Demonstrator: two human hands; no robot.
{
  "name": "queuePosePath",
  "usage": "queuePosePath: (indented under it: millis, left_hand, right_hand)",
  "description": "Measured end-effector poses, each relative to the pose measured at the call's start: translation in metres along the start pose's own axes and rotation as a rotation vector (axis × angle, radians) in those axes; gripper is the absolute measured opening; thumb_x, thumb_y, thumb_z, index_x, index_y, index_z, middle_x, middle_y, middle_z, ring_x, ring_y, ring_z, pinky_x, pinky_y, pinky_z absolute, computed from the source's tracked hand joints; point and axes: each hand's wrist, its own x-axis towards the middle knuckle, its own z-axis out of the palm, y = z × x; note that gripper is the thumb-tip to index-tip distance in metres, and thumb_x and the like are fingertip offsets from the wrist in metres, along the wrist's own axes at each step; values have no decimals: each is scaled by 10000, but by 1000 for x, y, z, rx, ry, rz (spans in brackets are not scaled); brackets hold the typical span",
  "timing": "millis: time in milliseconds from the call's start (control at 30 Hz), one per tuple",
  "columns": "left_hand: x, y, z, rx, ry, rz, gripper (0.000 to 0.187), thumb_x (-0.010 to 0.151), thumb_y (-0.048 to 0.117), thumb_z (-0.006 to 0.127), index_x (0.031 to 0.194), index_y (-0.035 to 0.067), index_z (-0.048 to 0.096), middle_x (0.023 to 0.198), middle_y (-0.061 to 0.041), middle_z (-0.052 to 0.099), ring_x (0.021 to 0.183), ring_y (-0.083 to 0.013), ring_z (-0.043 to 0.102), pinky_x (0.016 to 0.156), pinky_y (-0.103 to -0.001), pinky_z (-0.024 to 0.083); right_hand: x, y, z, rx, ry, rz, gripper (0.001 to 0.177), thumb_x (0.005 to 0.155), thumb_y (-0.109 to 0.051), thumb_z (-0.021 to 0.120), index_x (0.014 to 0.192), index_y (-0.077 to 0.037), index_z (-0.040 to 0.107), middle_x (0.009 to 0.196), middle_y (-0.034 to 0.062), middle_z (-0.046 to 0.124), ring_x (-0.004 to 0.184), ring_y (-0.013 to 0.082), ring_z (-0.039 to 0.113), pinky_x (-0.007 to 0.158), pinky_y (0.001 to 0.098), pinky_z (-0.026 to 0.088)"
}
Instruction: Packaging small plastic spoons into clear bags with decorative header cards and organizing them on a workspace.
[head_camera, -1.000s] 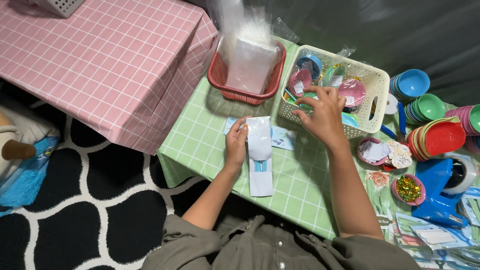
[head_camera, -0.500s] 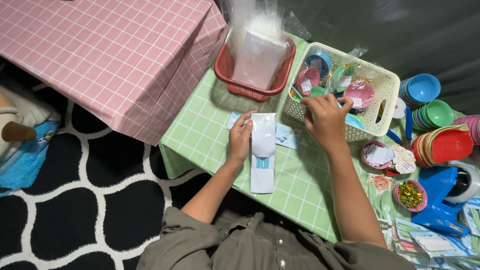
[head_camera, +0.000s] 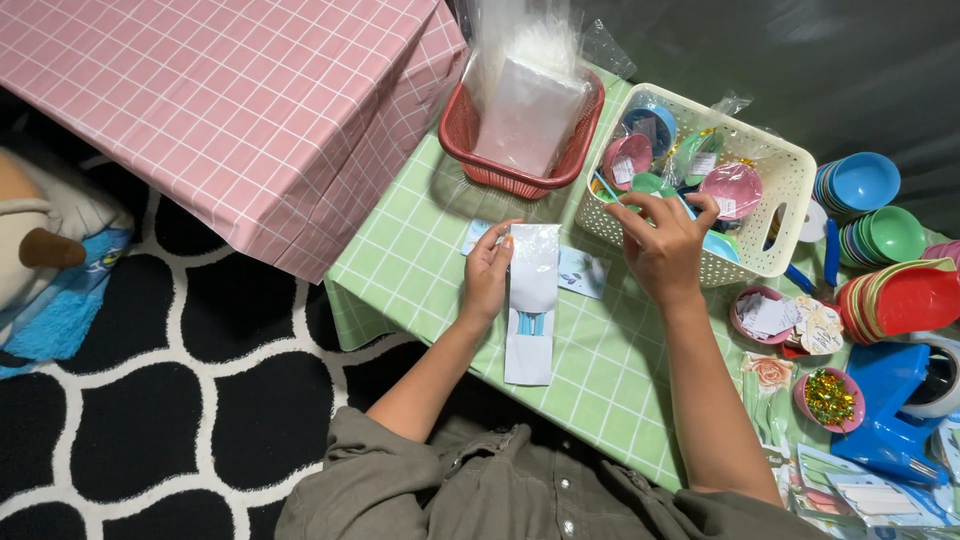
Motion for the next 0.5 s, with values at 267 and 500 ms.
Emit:
queuePosePath:
  millis: [267, 500]
  left_hand:
    - [-2, 7, 0, 29, -13, -18, 330, 1040, 128, 464, 1331, 39, 593, 983, -160, 730, 799, -178, 715, 712, -306, 618]
    - [-10, 1, 2, 94, -28, 37, 372, 1051, 142, 451, 1412, 77, 512, 995, -107, 703, 831, -132, 682, 732, -281, 594]
  right_hand:
    - [13, -10, -7, 205, 83, 108, 237, 875, 2, 752, 916, -231, 741, 1049, -54, 708, 783, 164, 601, 963, 418, 327]
    - [17, -41, -7, 687, 76, 278, 232, 831, 24, 780, 924, -187, 755, 975, -31, 726, 906, 191, 681, 920, 354, 388]
